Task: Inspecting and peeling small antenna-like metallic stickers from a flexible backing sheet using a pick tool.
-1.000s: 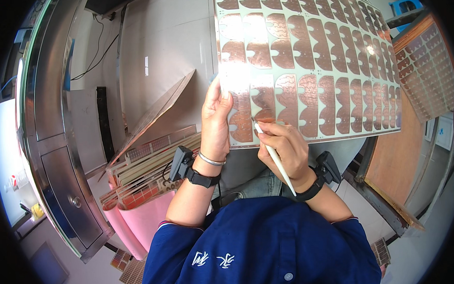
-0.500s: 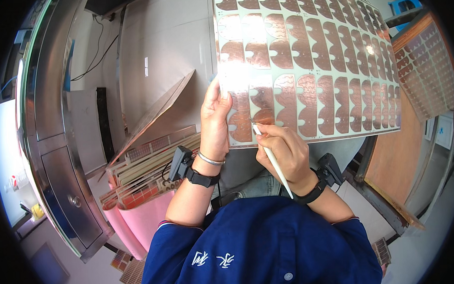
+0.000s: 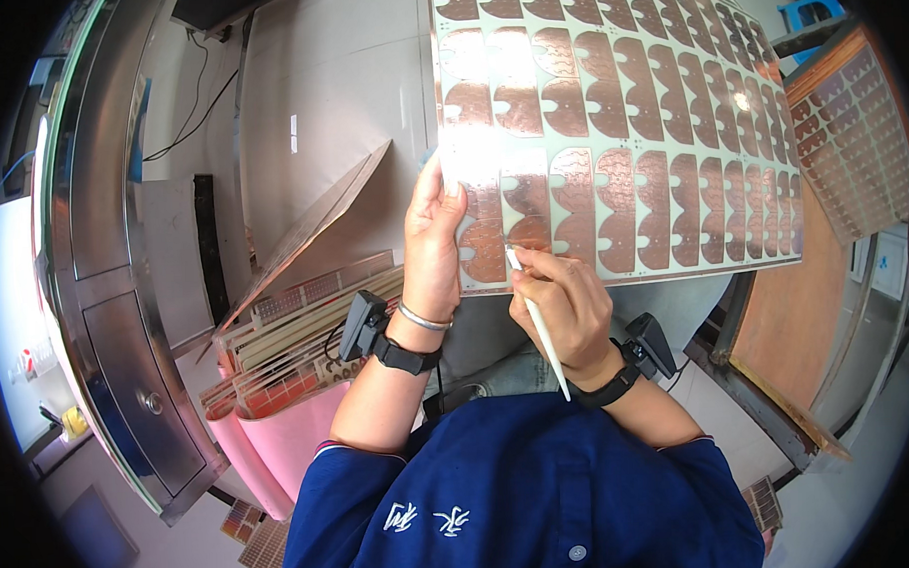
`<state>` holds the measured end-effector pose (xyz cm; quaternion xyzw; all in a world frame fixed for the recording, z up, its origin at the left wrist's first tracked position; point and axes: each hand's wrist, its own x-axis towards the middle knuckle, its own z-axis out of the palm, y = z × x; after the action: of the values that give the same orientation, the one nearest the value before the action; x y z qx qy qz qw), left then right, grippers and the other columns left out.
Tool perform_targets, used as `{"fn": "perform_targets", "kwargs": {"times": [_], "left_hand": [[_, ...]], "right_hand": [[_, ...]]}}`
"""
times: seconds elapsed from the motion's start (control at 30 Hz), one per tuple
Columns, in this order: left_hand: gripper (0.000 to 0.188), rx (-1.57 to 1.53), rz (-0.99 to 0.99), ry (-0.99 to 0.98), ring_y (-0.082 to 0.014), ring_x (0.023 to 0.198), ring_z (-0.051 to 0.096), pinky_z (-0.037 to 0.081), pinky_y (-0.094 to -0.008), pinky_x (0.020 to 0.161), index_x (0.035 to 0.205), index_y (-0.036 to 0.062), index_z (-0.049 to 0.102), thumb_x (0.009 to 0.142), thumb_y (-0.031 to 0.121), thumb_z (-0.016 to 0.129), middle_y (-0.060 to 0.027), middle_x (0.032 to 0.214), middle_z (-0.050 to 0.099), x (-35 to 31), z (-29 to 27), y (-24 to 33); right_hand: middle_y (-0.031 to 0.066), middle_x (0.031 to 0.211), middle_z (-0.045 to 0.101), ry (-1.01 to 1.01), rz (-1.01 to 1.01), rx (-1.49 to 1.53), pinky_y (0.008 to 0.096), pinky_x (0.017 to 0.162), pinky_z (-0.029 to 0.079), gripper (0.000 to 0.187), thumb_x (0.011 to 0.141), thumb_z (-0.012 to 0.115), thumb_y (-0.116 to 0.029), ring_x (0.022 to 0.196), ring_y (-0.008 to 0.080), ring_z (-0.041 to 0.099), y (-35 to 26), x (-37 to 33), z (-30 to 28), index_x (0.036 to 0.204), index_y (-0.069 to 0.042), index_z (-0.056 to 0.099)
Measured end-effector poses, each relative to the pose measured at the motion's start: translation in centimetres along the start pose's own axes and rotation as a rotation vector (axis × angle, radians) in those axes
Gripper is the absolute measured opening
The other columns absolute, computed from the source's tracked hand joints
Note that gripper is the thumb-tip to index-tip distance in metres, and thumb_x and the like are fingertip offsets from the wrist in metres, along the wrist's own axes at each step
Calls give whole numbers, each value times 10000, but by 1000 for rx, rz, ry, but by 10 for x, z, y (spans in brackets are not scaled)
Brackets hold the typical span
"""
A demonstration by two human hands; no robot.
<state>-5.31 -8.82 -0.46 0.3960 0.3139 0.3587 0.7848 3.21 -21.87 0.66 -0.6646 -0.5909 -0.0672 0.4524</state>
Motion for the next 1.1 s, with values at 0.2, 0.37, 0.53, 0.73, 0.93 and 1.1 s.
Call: {"fn": "perform_targets", "kwargs": {"times": [0.2, 0.37, 0.53, 0.73, 0.93, 1.1], "left_hand": [[482, -2, -5, -3, -168, 1280, 434, 320, -328, 1086, 1395, 23, 409, 948, 140, 546, -81, 1374, 489, 0, -1, 0], [488, -6, -1, -8, -166, 1281, 433, 320, -330, 1086, 1397, 24, 406, 947, 145, 549, -81, 1377, 486, 0, -1, 0], [489, -8, -2, -12, -168, 1282, 434, 323, -332, 1086, 1399, 21, 399, 950, 148, 544, -84, 1381, 482, 0, -2, -1], [501, -1, 4, -13, -170, 1272, 448, 335, -335, 1077, 1410, 20, 382, 952, 149, 540, -88, 1377, 487, -1, -1, 0], [531, 18, 2, -18, -186, 1256, 467, 370, -330, 1058, 1430, 10, 338, 951, 133, 532, -111, 1385, 475, -1, 1, 2], [536, 10, 3, -16, -187, 1256, 467, 367, -328, 1060, 1430, 9, 338, 949, 137, 537, -111, 1385, 475, -1, 1, 2]], "right_hand": [[129, 950, 676, -2, 73, 75, 305, 602, 526, 262, 676, 708, 102, 705, 243, 654, -2, 3, -3, 867, -19, 574], [133, 951, 684, -2, 149, 148, 297, 632, 540, 256, 686, 712, 101, 761, 244, 680, -1, 5, -6, 871, -15, 578], [133, 939, 686, -5, 126, 142, 297, 649, 547, 248, 689, 701, 106, 827, 252, 695, 2, 5, -5, 867, -15, 578], [131, 937, 686, -5, 116, 166, 304, 652, 548, 248, 678, 698, 101, 817, 255, 691, 4, 6, -5, 859, -20, 578], [132, 955, 690, -17, 83, 131, 302, 634, 542, 247, 677, 705, 82, 752, 250, 677, 5, 4, -7, 861, -24, 580], [102, 947, 692, -3, 103, 123, 314, 643, 542, 248, 672, 713, 58, 737, 238, 670, 4, 2, -4, 857, -44, 583]]}}
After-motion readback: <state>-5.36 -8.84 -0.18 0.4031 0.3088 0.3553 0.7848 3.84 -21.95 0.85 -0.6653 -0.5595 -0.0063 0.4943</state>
